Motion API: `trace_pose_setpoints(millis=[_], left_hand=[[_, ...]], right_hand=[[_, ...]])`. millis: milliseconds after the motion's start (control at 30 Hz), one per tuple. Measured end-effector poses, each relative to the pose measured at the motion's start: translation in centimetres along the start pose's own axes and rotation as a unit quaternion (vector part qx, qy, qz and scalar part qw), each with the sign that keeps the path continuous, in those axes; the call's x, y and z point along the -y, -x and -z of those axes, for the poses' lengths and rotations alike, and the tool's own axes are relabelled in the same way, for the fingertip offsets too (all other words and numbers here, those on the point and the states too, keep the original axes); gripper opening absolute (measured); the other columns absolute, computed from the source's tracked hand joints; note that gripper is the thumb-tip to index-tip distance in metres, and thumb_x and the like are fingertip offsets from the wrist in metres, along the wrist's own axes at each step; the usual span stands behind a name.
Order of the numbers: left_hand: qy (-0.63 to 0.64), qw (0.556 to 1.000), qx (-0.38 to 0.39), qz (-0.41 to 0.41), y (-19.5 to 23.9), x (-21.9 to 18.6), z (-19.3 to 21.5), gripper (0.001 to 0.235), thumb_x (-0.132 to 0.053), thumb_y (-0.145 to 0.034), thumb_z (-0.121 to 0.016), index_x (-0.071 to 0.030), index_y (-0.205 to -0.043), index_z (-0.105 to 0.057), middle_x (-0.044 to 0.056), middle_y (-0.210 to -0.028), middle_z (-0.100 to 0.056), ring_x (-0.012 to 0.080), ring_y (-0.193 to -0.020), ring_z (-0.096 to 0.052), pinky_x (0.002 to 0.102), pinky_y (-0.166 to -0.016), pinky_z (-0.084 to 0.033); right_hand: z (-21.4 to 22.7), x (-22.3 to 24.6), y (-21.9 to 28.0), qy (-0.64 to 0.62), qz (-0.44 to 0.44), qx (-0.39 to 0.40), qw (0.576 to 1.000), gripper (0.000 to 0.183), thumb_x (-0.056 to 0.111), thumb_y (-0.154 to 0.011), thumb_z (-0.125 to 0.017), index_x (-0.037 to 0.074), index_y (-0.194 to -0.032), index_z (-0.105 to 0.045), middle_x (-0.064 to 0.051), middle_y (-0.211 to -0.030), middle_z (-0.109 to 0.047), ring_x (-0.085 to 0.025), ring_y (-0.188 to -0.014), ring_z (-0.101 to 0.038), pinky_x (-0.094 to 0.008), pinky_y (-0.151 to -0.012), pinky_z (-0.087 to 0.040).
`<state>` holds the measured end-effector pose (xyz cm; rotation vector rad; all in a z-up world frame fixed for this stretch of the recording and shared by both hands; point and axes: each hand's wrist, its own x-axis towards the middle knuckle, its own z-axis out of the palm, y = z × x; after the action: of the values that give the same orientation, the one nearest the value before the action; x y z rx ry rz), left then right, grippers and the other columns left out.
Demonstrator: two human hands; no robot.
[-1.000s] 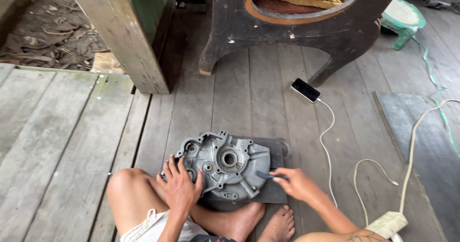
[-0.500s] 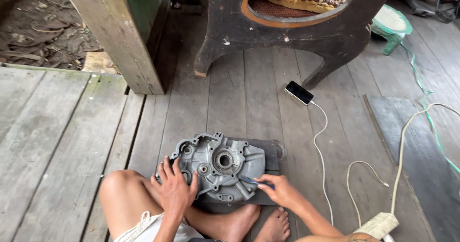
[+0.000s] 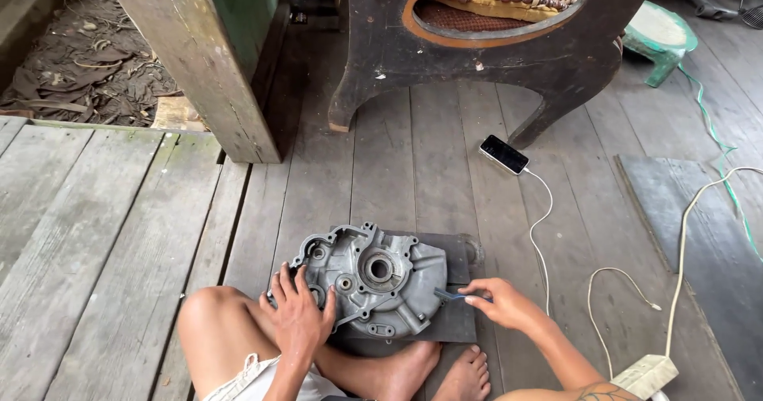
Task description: Cleaning a motorcycle engine casing using a small brush to remove dirt from crevices.
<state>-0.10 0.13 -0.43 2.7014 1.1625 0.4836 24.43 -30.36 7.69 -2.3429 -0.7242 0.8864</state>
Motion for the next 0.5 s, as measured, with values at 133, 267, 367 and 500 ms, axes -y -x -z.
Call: trace_pose_setpoints(millis=[133,267,367,500], left_hand=[[-0.001,1.000,-0.017,0.003,0.3,-0.7,0.5,0.078,-0.060,-0.085,-0.055,-0.002,-0.137,-0.058,0.023,-0.153,-0.047,0.0373,-0.136,-0.045,0.058,-0.113,-0.025],[-0.006,1.000,-0.016,-0.004,0.0,0.0,0.3,0.077,-0.059,-0.085,-0.055,-0.001,-0.136,-0.056,0.025,-0.153,-0.046,0.0378,-0.136,-0.043,0.059,-0.112,-0.025],[0.004,1.000,-0.016,-0.005,-0.1,0.0,0.3,0.077,-0.059,-0.085,-0.056,-0.002,-0.136,-0.056,0.025,-0.153,-0.046,0.0381,-0.136,-0.044,0.060,-0.112,-0.025],[-0.021,0.999,-0.037,-0.005,-0.2,-0.3,1.0,0.075,-0.059,-0.084,-0.056,-0.004,-0.135,-0.058,0.024,-0.152,-0.049,0.0355,-0.136,-0.047,0.056,-0.114,-0.026]], right_hand=[[-3.4,0.8,-0.1,-0.013,0.041,-0.007,0.999,0.030,0.015,-0.083,-0.073,0.012,-0.111,-0.080,0.000,-0.084,-0.081,-0.011,-0.069,-0.065,-0.027,-0.066,-0.056],[-1.7,0.1,-0.4,-0.034,0.068,0.028,0.997,0.026,0.012,-0.083,-0.073,0.007,-0.107,-0.081,-0.001,-0.085,-0.080,-0.010,-0.067,-0.062,-0.026,-0.063,-0.052],[-0.3,-0.8,-0.6,0.021,0.028,0.014,0.999,0.025,0.016,-0.083,-0.074,0.012,-0.106,-0.083,0.001,-0.074,-0.077,-0.010,-0.058,-0.053,-0.027,-0.055,-0.046],[-3.9,4.7,1.2,-0.028,0.072,-0.013,0.997,0.026,0.014,-0.083,-0.071,0.010,-0.107,-0.080,0.001,-0.088,-0.084,-0.009,-0.063,-0.060,-0.025,-0.060,-0.051]])
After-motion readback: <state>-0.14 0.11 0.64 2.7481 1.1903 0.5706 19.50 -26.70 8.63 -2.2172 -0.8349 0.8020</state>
